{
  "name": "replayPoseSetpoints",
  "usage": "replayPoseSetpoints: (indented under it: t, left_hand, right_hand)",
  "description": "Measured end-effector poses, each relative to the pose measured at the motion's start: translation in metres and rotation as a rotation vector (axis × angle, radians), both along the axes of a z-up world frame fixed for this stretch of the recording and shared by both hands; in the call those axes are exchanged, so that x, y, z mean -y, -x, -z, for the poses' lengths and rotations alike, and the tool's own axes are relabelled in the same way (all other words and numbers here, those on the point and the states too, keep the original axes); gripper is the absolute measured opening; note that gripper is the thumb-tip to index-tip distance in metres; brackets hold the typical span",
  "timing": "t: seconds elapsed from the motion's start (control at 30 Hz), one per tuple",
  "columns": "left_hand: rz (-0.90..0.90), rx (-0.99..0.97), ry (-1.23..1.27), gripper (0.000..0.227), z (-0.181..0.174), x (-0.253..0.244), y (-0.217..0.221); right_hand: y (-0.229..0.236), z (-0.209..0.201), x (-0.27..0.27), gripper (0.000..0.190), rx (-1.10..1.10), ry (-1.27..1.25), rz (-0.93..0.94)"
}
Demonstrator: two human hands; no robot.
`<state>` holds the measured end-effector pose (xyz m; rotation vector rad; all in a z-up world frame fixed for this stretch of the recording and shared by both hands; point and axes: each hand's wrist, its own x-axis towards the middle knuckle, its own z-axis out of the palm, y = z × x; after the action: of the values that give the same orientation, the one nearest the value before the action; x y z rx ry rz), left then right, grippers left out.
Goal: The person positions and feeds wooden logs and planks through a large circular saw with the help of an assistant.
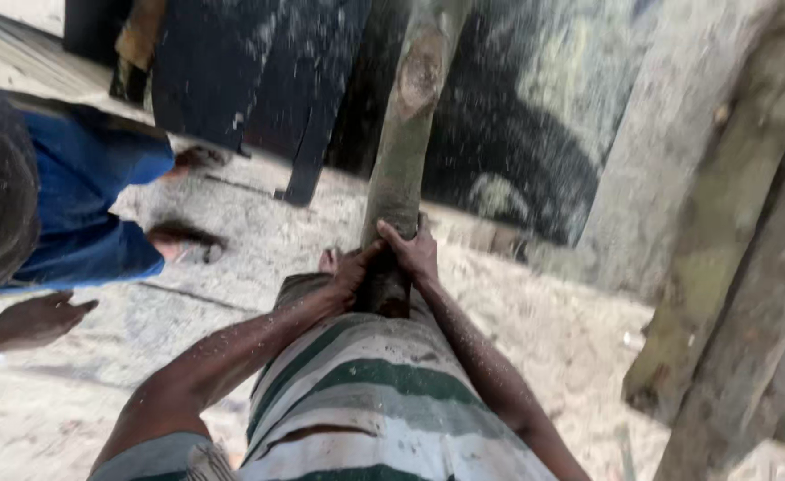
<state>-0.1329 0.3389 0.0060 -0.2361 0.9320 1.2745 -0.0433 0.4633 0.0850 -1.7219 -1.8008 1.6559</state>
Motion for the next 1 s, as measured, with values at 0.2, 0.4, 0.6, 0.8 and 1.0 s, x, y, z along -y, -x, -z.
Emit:
replayPoseSetpoints:
  t: [0.2, 0.4, 0.6, 0.8, 1.0]
  left_hand:
    - [0.080, -0.106, 0.169, 0.063, 0.007, -0.065, 0.022]
    - [0.038, -0.134, 0.162, 0.068, 0.004, -0.116, 0.036]
    - [0.182, -0.343, 0.213, 0.080, -0.029, -0.147, 0.052]
    - [0.431, -0.737, -0.140, 0.089, -0.060, -0.139, 0.057]
    - [0.346, -0.952, 0.362, 0.140, -0.032, -0.185, 0.043]
  right_hand:
    - [0.019, -0.011, -0.051, 0.086, -0.027, 0.054, -0.006]
    - [0.042, -0.011, -0.111, 0.090, -0.035, 0.043, -0.055]
    - [0.052, 0.005, -0.145, 0.102, -0.035, 0.062, -0.034]
    - [0.066, 0.022, -0.180, 0.112, 0.055, -0.005, -0.080]
    - [0.070, 0.064, -0.238, 0.120, -0.005, -0.135, -0.172]
